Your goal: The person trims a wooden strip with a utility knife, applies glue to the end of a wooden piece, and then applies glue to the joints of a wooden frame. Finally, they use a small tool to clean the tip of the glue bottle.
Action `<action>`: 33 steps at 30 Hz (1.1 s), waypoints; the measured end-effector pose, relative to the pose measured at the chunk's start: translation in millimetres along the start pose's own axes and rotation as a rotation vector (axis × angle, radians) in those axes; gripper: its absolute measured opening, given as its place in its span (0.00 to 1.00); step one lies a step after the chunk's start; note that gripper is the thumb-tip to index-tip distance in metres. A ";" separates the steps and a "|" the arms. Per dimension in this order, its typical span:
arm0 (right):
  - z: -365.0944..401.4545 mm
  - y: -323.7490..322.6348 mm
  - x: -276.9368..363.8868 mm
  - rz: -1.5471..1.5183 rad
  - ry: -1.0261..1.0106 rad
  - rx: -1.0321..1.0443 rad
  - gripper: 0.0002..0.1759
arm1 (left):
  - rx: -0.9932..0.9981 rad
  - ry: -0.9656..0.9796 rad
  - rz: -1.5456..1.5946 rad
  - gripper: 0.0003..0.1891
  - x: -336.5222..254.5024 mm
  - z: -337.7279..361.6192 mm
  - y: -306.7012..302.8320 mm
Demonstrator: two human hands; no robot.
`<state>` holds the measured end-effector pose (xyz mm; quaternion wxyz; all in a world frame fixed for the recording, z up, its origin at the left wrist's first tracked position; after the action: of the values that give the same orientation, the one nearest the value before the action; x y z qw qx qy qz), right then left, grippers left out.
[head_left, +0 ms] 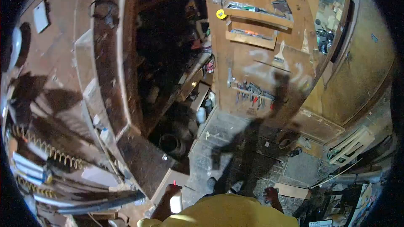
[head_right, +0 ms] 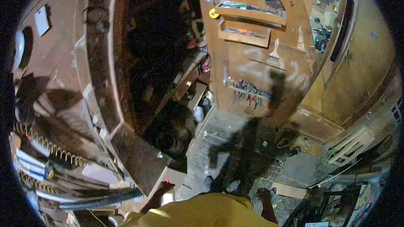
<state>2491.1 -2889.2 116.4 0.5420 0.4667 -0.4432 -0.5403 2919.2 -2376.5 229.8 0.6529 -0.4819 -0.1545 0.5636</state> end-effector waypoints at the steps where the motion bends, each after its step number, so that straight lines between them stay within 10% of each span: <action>1: -22.0 8.5 21.2 0.242 -0.089 -0.353 0.17 | -0.036 0.081 -0.047 0.21 -10.9 -30.9 -23.8; 3: -44.9 19.5 53.6 0.470 -0.187 -0.711 0.18 | 0.039 -0.302 0.289 0.19 -37.0 -55.0 -86.8; 5: -81.3 -15.3 98.6 0.815 -0.335 -0.620 0.21 | -0.094 0.222 0.956 0.20 -39.3 -108.2 -99.7; 6: -91.0 -22.9 120.1 1.744 -0.425 -0.562 0.21 | -0.089 0.233 0.951 0.20 -45.5 -127.4 -108.8; 10: -75.6 -13.2 146.2 1.008 -0.066 -0.952 0.30 | 0.019 -0.099 -0.057 0.25 -63.7 -183.9 -112.6; 12: -90.5 -66.8 125.7 -0.123 0.276 -0.349 0.27 | -0.067 -0.163 -0.172 0.23 -34.7 -214.1 -60.9; 19: -199.8 -64.2 342.5 0.136 0.063 -0.446 0.22 | -0.209 -0.103 0.162 0.21 -135.2 -305.5 -94.1; 20: -221.2 -59.3 399.8 0.633 -0.295 -0.843 0.22 | -0.223 -0.100 0.215 0.21 -139.6 -304.6 -94.1; 21: -247.4 4.5 419.2 0.690 0.053 -1.167 0.22 | -0.231 -0.108 0.271 0.21 -139.7 -292.9 -87.3; 23: -321.0 60.7 487.8 2.081 -0.510 -0.431 0.21 | -0.262 -0.125 0.389 0.20 -144.7 -271.2 -76.1; 24: -346.2 120.9 507.0 2.084 -0.496 -0.418 0.21 | -0.292 -0.122 0.448 0.20 -147.7 -272.0 -75.9; 25: -371.4 137.9 493.7 1.219 -0.315 -0.626 0.17 | -0.320 -0.116 0.505 0.20 -149.2 -274.9 -76.2; 27: -413.7 160.4 498.6 0.896 -0.267 -0.371 0.18 | -0.368 -0.101 0.616 0.20 -154.1 -274.7 -77.1; 31: -464.4 132.0 500.0 1.031 -0.253 -0.593 0.18 | -0.468 -0.045 0.840 0.19 -164.6 -284.3 -82.6; 32: -478.3 70.7 477.9 0.549 -0.191 -0.338 0.22 | -0.492 -0.024 0.897 0.19 -169.9 -290.0 -85.6; 33: -486.5 80.0 481.6 1.360 -0.266 -0.148 0.22 | -0.517 0.004 0.952 0.20 -174.7 -301.5 -90.7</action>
<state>2995.1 -3359.0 100.2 0.7316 -0.0225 -0.6617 -0.1622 3141.6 -2659.2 215.2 0.1857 -0.6447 -0.0515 0.7398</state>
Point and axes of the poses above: each hand's wrist, its own z-axis away from the middle knuckle, its own y-axis out of the palm, x = y × z, the point moved 8 cm from there along -z, towards the middle knuckle, and after that the axes turned 5 degrees about -y, right-handed, at the moved point
